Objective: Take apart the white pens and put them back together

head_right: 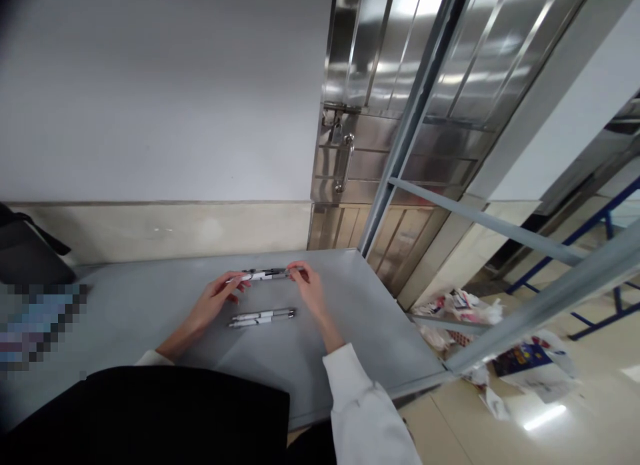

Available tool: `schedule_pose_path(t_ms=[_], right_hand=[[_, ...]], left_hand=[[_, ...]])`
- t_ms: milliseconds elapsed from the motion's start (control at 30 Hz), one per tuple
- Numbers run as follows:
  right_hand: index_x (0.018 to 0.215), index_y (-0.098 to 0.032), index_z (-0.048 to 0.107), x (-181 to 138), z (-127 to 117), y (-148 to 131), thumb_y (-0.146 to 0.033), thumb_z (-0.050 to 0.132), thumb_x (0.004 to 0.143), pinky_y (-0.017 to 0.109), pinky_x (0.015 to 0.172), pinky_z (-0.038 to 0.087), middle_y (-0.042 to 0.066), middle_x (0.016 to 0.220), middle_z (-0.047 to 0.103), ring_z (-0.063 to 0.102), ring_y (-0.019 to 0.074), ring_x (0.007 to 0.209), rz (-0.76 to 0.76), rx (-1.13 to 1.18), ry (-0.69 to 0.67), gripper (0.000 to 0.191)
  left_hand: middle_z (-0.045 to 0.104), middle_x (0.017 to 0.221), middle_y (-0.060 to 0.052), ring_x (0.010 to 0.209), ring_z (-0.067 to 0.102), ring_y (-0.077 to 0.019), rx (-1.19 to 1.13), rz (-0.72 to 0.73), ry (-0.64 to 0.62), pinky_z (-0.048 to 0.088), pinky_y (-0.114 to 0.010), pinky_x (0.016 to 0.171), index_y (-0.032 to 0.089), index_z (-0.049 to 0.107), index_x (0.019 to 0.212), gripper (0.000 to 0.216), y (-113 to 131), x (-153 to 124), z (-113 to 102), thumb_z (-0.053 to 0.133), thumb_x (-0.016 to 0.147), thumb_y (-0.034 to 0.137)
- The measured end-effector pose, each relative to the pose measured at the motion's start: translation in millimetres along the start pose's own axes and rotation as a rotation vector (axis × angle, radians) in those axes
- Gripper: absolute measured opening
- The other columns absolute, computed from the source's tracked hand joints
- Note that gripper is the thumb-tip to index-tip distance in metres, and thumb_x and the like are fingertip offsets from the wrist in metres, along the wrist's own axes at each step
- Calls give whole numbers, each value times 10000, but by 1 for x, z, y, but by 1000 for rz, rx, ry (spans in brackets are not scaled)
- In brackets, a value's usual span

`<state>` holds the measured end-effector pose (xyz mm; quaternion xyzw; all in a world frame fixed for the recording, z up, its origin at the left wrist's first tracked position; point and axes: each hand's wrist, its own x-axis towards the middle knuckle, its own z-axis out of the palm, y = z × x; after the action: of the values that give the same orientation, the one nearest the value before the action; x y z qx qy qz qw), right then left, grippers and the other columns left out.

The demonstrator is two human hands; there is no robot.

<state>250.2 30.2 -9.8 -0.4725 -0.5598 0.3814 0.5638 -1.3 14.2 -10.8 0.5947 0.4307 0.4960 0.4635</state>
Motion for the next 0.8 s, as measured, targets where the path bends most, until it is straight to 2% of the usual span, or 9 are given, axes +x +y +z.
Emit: schedule_pose_path(t_ms=[200,367,600,800], right_hand=[[916,-232,713,4,-5,9,-509,650,823,386,875,547,38,884,756,710,234,828,28,51,58,299],[920,-241,700,8,-8,16,-549,647,831,434,922,545,58,869,769,737,279,924,5,2,98,325],[852,-245,693,1,7,14,-650,537,907,384,880,555,50,889,774,736,235,845,-7,-68,-65,438],[769,-235,656,-4,13,7,-685,560,886,349,774,543,28,765,713,683,214,744,-32,-83,-170,475]], left_hand=[[749,955,-100,851,657,-226,7,-7,11,522,-264,616,191,734,1039,488,2,0,0,681,833,630],[755,940,-103,848,667,-232,11,-5,29,521,-267,607,193,741,1022,497,5,-1,1,693,817,643],[750,930,-91,835,663,-226,6,2,7,520,-268,601,195,742,1020,499,7,-1,3,696,815,648],[747,928,-89,820,650,-218,-9,-7,-2,518,-263,587,190,730,1032,516,3,0,3,700,811,656]])
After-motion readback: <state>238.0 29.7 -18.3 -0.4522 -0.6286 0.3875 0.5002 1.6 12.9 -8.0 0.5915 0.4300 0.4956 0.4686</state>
